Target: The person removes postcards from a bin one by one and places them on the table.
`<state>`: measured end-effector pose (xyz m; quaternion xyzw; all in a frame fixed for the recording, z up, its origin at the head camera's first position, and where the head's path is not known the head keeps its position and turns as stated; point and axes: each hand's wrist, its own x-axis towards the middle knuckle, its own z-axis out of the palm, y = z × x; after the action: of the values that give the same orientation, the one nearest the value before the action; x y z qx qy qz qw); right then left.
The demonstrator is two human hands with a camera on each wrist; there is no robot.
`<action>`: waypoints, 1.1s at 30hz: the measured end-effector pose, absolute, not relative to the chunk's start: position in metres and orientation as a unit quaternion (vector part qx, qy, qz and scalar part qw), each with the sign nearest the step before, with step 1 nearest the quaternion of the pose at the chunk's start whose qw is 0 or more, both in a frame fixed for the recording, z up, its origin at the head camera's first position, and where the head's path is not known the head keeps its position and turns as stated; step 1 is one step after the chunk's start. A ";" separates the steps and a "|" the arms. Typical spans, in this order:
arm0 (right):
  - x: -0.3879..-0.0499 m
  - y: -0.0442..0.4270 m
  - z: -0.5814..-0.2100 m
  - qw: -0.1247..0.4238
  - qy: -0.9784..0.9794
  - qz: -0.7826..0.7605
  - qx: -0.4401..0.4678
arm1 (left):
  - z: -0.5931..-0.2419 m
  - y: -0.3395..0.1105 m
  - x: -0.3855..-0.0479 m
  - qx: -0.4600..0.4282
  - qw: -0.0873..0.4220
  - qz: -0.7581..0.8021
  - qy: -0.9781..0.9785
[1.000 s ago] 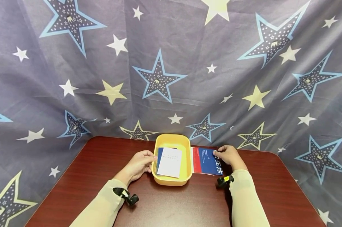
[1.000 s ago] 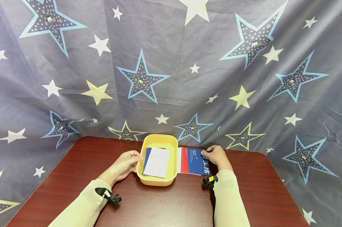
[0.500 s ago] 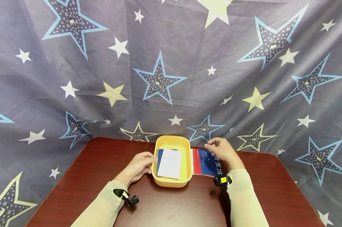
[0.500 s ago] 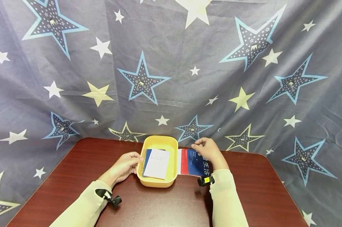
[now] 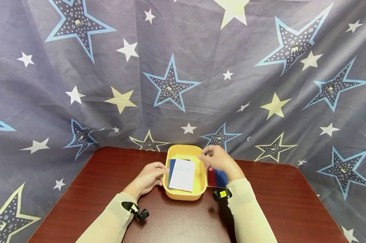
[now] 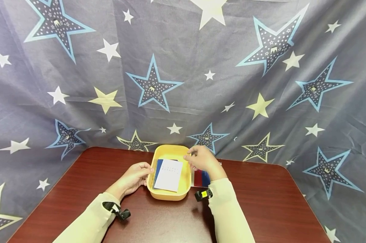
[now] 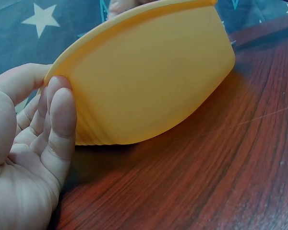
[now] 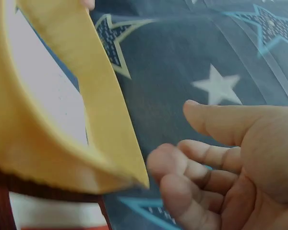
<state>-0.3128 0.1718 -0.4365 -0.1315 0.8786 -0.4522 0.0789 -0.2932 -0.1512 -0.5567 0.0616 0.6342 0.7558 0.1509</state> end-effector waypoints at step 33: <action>-0.350 0.075 -0.451 0.157 0.980 -0.048 -0.110 | -0.557 -0.151 -0.293 0.065 0.150 0.757 0.632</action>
<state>-0.3496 0.0748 -0.4509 -0.1097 0.9803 -0.0477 0.1575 -0.2926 -0.1509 -0.5568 0.0653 0.6321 0.7573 0.1504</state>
